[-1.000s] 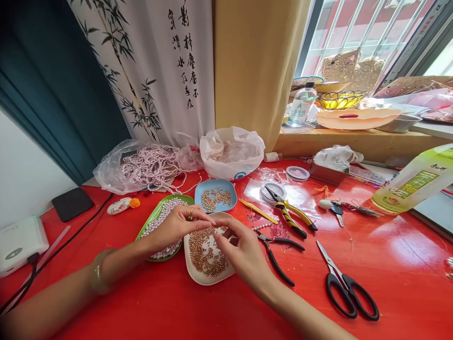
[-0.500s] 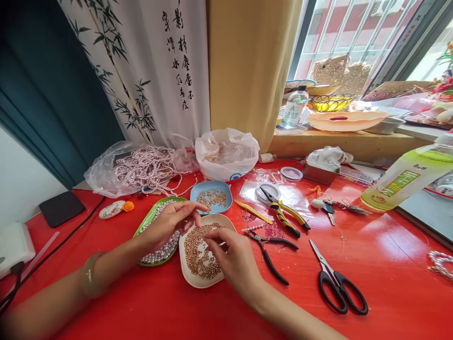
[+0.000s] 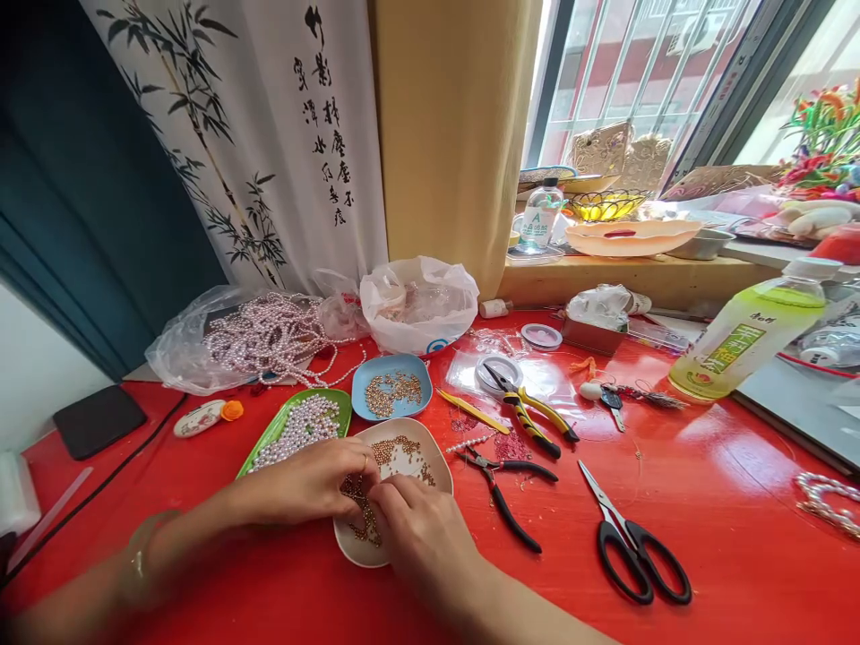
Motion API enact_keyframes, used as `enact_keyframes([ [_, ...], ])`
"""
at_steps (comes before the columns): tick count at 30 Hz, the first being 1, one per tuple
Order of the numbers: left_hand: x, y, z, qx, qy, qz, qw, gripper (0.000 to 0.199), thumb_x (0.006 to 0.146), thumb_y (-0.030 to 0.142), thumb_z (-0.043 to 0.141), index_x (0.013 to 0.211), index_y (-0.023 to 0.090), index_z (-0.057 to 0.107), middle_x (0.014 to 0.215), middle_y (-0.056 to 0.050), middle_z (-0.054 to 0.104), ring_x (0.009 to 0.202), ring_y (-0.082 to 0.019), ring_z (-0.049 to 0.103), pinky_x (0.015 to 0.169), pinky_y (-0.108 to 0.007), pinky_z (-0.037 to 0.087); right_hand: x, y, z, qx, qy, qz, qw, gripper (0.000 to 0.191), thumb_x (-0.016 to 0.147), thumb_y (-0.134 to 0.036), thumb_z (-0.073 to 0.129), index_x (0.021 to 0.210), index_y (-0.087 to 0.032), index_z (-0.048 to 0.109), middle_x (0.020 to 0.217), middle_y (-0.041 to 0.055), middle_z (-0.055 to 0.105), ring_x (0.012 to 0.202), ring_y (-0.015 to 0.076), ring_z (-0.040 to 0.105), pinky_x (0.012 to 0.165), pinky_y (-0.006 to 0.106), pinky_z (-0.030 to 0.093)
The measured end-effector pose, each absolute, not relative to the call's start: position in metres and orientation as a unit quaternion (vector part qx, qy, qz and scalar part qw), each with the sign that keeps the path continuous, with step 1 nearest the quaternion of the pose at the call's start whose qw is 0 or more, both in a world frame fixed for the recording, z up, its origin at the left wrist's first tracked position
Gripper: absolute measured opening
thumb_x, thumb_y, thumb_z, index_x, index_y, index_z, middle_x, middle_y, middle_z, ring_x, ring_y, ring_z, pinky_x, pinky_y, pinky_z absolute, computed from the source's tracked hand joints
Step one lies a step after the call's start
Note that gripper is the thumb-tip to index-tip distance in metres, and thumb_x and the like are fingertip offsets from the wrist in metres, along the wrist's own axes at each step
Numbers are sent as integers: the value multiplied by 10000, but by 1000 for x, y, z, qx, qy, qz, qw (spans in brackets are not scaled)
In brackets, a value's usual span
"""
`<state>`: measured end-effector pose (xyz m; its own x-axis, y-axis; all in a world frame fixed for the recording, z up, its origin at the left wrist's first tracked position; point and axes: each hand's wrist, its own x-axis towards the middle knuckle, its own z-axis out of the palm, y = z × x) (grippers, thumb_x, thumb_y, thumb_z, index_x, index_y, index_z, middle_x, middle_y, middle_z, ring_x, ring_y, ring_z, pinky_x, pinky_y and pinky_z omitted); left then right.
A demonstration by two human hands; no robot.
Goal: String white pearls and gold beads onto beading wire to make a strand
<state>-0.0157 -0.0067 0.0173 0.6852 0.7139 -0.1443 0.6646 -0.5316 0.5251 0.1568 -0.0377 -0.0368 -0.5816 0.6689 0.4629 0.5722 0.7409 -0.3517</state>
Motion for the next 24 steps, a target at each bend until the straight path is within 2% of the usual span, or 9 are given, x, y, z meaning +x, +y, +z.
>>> enact_keyframes([
  [4,-14,-7,9,880,391,46,265,92,646,216,618,733,185,614,776,-17,595,757,-181,537,637,-249,378,157,-38,-37,-371,-880,90,282,266,850,-160,330,717,-159,561,619,54,603,526,151,536,468,251,393],
  [7,-15,-6,7,878,369,61,300,70,686,183,577,730,183,631,762,-19,612,766,-173,548,664,-247,385,157,-38,-35,-396,-861,136,287,209,835,-174,379,746,-170,568,643,42,617,547,147,552,500,250,403],
  [10,-18,-2,11,863,352,96,349,143,737,166,515,789,186,647,786,-22,638,771,-158,560,691,-244,396,157,-37,-32,-420,-829,199,311,143,809,-166,424,788,-191,564,663,19,632,556,130,560,521,236,410],
  [14,-34,15,21,797,427,174,389,143,742,218,509,773,171,640,756,-21,656,721,-146,578,684,-246,420,157,-34,-26,-438,-797,255,328,125,785,-152,438,752,-197,549,652,4,624,545,112,548,514,218,410],
  [17,-55,33,22,747,534,223,327,143,714,230,510,761,162,626,748,-27,656,706,-152,575,675,-263,425,157,-33,-20,-442,-783,287,331,130,771,-144,436,708,-189,541,627,0,611,533,105,540,493,204,406],
  [19,-68,44,19,744,576,199,273,149,681,236,530,763,158,626,763,-33,658,709,-159,572,674,-268,418,157,-34,-16,-445,-775,302,333,137,767,-147,431,688,-184,537,604,-2,602,518,99,534,474,195,401],
  [24,-79,54,4,776,561,112,266,182,648,239,538,779,155,634,796,-35,660,733,-153,576,657,-228,398,156,-33,-14,-450,-770,306,334,142,762,-157,428,677,-179,540,591,3,598,513,97,530,468,194,403],
])
